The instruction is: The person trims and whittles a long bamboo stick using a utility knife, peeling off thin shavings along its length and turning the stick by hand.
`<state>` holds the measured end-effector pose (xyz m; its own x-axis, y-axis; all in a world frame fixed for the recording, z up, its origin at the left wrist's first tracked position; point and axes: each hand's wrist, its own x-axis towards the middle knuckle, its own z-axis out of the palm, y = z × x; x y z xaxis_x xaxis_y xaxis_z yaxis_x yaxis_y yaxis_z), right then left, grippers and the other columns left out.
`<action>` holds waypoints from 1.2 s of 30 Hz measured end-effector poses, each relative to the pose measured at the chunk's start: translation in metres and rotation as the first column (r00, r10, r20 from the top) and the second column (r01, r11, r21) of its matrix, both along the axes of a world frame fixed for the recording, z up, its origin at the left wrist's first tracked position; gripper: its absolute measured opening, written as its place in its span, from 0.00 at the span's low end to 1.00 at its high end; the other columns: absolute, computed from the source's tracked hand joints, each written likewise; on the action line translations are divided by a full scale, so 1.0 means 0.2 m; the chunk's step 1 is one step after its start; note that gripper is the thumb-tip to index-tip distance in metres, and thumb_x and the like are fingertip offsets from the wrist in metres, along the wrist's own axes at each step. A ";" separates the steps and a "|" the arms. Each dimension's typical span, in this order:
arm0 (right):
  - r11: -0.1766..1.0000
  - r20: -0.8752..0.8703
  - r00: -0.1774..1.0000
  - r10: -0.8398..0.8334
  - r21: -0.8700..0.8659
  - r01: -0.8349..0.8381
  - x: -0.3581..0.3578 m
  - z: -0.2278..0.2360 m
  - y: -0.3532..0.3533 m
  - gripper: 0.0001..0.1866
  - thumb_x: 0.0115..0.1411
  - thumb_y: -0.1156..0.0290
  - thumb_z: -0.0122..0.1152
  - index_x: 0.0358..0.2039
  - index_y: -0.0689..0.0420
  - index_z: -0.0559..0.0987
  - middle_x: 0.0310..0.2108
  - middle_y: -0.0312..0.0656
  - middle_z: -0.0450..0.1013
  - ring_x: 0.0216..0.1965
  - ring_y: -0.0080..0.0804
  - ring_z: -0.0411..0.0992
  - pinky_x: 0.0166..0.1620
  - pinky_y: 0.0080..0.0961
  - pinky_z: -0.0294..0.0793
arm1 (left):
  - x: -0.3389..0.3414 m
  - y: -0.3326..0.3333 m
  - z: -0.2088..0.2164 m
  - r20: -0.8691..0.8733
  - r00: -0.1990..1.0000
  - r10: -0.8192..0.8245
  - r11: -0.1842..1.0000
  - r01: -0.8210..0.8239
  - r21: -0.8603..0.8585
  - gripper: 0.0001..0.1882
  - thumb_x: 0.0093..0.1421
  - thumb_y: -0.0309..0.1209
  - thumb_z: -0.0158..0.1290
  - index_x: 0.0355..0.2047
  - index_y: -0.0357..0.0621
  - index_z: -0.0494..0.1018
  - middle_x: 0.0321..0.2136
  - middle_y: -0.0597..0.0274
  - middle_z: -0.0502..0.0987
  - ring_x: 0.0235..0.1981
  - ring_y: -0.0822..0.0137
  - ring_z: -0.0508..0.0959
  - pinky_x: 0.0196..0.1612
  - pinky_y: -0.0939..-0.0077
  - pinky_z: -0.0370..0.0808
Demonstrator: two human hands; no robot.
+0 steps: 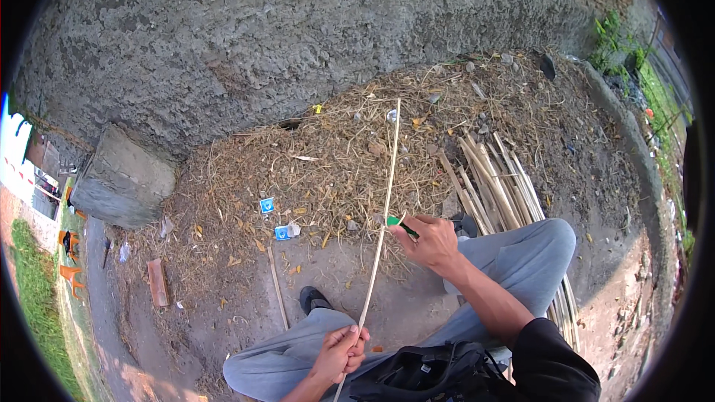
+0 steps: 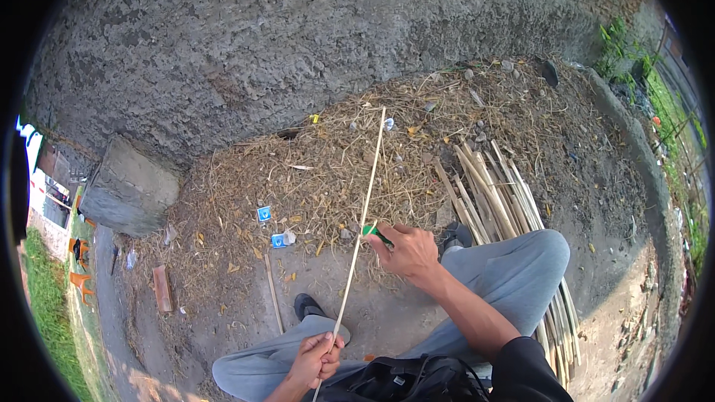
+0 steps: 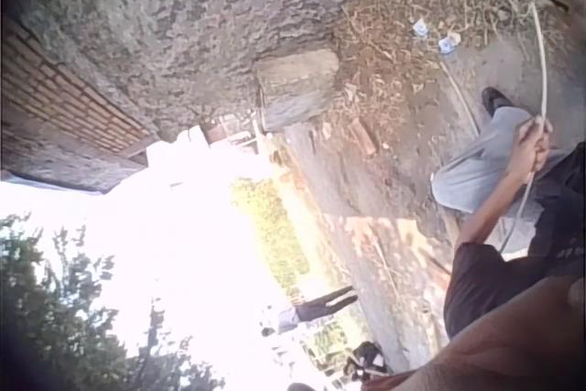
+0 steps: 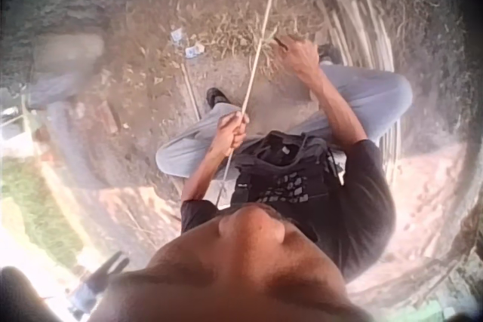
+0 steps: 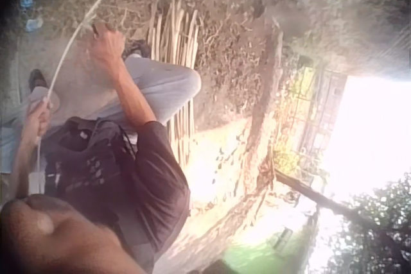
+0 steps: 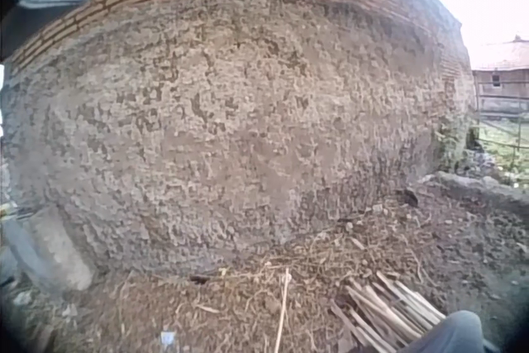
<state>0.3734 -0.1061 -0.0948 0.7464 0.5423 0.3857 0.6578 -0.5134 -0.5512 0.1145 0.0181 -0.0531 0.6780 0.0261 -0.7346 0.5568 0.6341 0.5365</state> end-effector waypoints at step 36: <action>0.891 -0.334 0.827 -0.453 -0.138 0.433 0.44 -0.26 -0.14 0.23 0.62 0.46 0.54 0.34 0.55 0.84 0.18 0.54 0.74 0.25 0.55 0.75 0.32 0.47 0.73 | -0.99 0.08 0.37 -0.214 0.975 0.053 0.960 0.009 0.280 0.15 0.67 0.39 0.49 0.25 0.48 0.69 0.12 0.77 0.55 0.10 0.82 0.52 0.13 0.83 0.47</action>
<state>0.4604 -0.1343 -0.1465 0.9904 0.1333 0.0361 0.1235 -0.7385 -0.6628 -0.0838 0.0335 0.0217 0.4996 0.2635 -0.8252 0.6673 0.4904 0.5606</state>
